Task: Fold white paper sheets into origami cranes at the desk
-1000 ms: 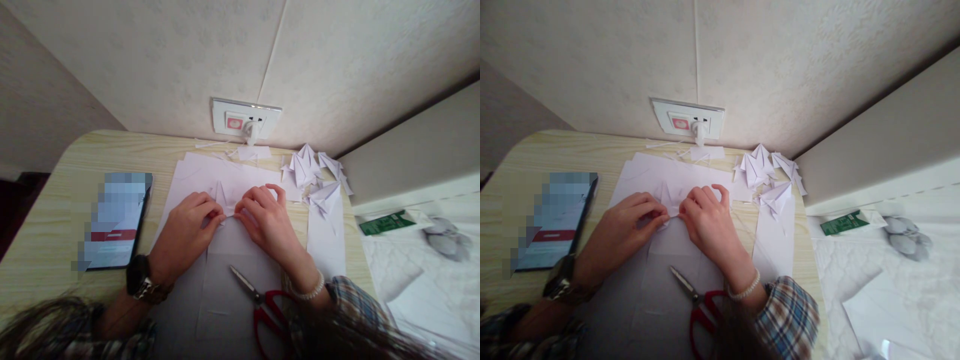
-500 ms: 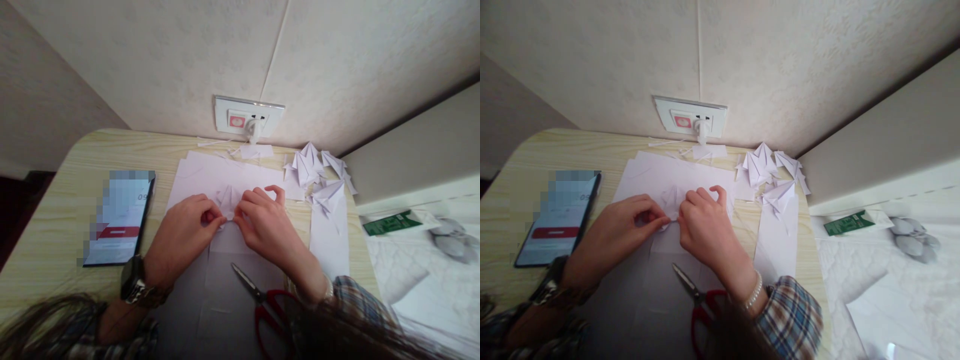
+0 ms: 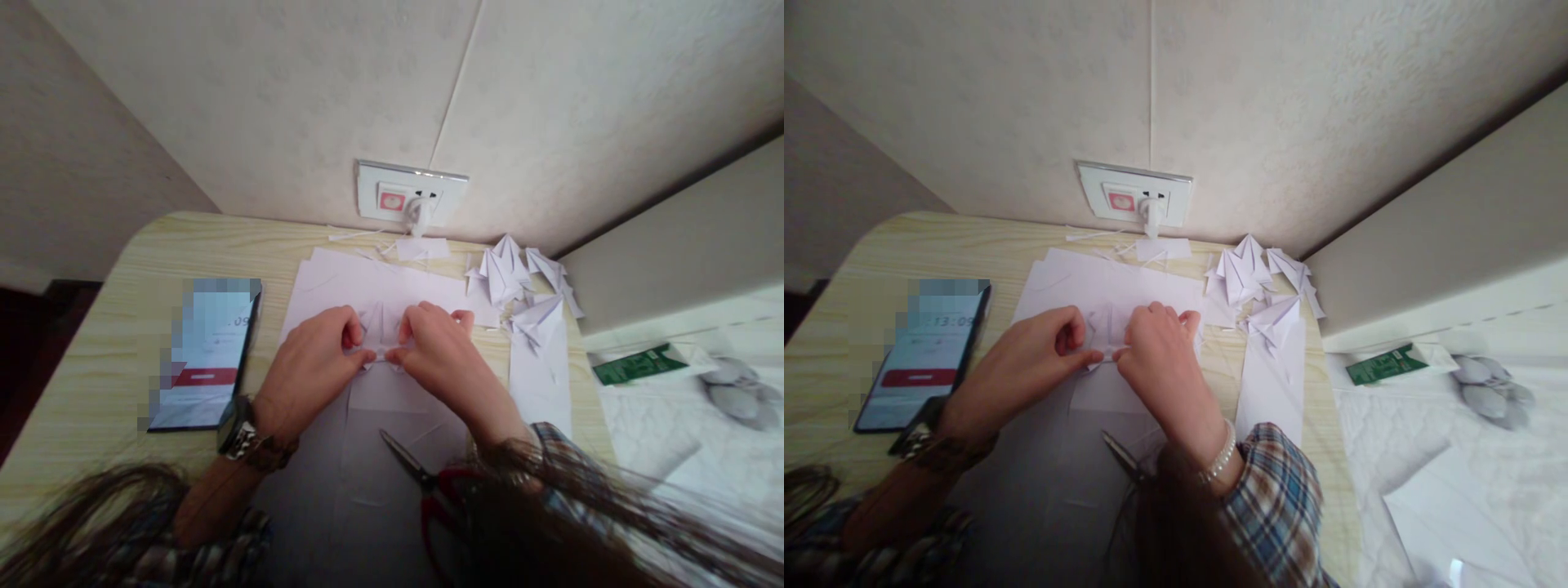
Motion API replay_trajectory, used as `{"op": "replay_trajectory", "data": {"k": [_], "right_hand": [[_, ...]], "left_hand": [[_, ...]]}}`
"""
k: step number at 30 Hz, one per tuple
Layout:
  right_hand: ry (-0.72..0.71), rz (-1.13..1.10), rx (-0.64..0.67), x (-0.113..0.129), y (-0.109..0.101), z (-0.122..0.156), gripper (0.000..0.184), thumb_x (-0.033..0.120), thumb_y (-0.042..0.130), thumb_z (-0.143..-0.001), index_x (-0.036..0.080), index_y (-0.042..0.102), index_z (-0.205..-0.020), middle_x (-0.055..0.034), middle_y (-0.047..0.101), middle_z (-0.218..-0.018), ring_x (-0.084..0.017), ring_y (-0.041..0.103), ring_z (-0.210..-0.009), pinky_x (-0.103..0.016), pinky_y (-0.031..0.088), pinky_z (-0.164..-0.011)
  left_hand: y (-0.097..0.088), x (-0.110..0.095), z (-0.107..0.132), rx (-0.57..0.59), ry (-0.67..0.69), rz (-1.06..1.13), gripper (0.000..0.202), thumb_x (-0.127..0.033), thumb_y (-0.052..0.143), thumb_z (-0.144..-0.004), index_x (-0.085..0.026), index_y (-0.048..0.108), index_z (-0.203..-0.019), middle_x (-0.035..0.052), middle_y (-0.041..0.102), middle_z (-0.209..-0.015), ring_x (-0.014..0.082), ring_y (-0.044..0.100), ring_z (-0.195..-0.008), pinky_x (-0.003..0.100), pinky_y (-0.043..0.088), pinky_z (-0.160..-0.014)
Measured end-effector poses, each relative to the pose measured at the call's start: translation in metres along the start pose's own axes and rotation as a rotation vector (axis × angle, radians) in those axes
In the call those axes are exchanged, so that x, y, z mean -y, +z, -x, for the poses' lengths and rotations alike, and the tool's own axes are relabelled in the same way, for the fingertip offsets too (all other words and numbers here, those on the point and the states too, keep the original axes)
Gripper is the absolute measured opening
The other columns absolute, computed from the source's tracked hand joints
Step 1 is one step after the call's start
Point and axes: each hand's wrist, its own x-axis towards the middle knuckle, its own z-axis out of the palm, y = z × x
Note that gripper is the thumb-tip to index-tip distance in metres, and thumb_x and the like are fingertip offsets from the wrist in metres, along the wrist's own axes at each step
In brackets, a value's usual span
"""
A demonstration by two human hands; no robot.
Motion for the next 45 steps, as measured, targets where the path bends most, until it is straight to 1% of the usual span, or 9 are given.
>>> {"op": "replay_trajectory", "data": {"k": [5, 7, 11, 15, 23, 28, 33, 40, 45], "right_hand": [[0.015, -0.044, 0.106, 0.002, -0.003, -0.008, 0.013, 0.011, 0.059, -0.072, 0.018, 0.053, -0.063, 0.0019, 0.056, -0.066, -0.016, 0.05, -0.069, -0.035, 0.023, -0.077], [0.018, -0.064, 0.121, 0.002, -0.003, -0.01, 0.015, 0.009, 0.059, -0.07, 0.018, 0.052, -0.061, 0.0037, 0.053, -0.062, -0.014, 0.046, -0.066, -0.035, 0.022, -0.077], [0.001, -0.09, 0.115, -0.001, 0.0, -0.012, 0.016, 0.011, 0.062, -0.072, 0.017, 0.051, -0.061, 0.0046, 0.052, -0.063, -0.014, 0.046, -0.068, -0.034, 0.02, -0.075], [0.01, -0.13, 0.122, -0.006, 0.004, -0.012, 0.017, 0.014, 0.065, -0.073, 0.017, 0.053, -0.062, 0.0052, 0.052, -0.064, -0.014, 0.048, -0.071, -0.032, 0.018, -0.074], [-0.068, -0.172, 0.082, -0.016, 0.006, -0.012, 0.014, 0.018, 0.068, -0.074, 0.016, 0.057, -0.066, 0.0061, 0.053, -0.066, -0.013, 0.05, -0.071, -0.03, 0.019, -0.073], [-0.139, -0.188, 0.132, -0.023, -0.001, -0.013, 0.013, 0.019, 0.071, -0.071, 0.016, 0.059, -0.068, 0.0073, 0.052, -0.064, -0.011, 0.05, -0.068, -0.027, 0.025, -0.07], [-0.15, -0.171, 0.178, -0.022, -0.006, -0.015, 0.011, 0.017, 0.072, -0.069, 0.017, 0.062, -0.07, 0.0067, 0.054, -0.063, -0.011, 0.05, -0.067, -0.026, 0.029, -0.068], [-0.067, -0.094, 0.196, -0.008, -0.017, -0.012, 0.011, 0.015, 0.074, -0.067, 0.018, 0.064, -0.069, 0.0044, 0.062, -0.069, -0.013, 0.056, -0.072, -0.028, 0.035, -0.074], [0.01, 0.018, 0.172, 0.0, -0.015, -0.021, 0.013, 0.018, 0.077, -0.065, 0.019, 0.064, -0.066, 0.0005, 0.068, -0.077, -0.02, 0.061, -0.085, -0.039, 0.033, -0.088]], "left_hand": [[0.0, 0.003, -0.004, 0.025, 0.023, -0.065, 0.023, -0.025, 0.066, -0.074, -0.023, 0.045, -0.065, -0.0031, 0.054, -0.065, 0.017, 0.048, -0.061, 0.028, 0.026, -0.057], [0.0, 0.004, -0.005, 0.036, 0.032, -0.102, 0.024, -0.027, 0.065, -0.075, -0.023, 0.045, -0.062, -0.0028, 0.054, -0.063, 0.0171, 0.047, -0.06, 0.028, 0.025, -0.056], [0.001, 0.005, -0.006, 0.029, 0.018, -0.137, 0.028, -0.029, 0.066, -0.075, -0.022, 0.043, -0.06, -0.0025, 0.053, -0.061, 0.0173, 0.045, -0.06, 0.028, 0.023, -0.055], [0.004, 0.008, -0.008, 0.011, 0.01, -0.084, 0.029, -0.031, 0.066, -0.074, -0.022, 0.043, -0.058, -0.0021, 0.052, -0.06, 0.0178, 0.046, -0.062, 0.028, 0.023, -0.055], [0.001, 0.011, -0.008, -0.039, 0.101, -0.035, 0.032, -0.034, 0.07, -0.066, -0.022, 0.043, -0.055, -0.004, 0.051, -0.056, 0.017, 0.052, -0.063, 0.026, 0.029, -0.056], [0.0, 0.018, -0.015, 0.01, 0.167, 0.032, 0.028, -0.033, 0.075, -0.054, -0.022, 0.049, -0.054, -0.0052, 0.054, -0.054, 0.0159, 0.054, -0.061, 0.025, 0.035, -0.055], [-0.004, 0.022, -0.022, 0.06, 0.194, 0.061, 0.026, -0.031, 0.077, -0.048, -0.021, 0.054, -0.052, -0.0048, 0.058, -0.054, 0.0155, 0.056, -0.06, 0.024, 0.039, -0.055], [-0.007, 0.021, -0.027, 0.048, 0.145, -0.009, 0.025, -0.032, 0.079, -0.046, -0.022, 0.057, -0.051, -0.0046, 0.06, -0.053, 0.016, 0.058, -0.061, 0.024, 0.037, -0.053], [-0.009, 0.014, -0.024, 0.021, 0.075, -0.095, 0.023, -0.031, 0.078, -0.05, -0.023, 0.057, -0.051, -0.0032, 0.062, -0.055, 0.0185, 0.061, -0.064, 0.026, 0.037, -0.055]]}}
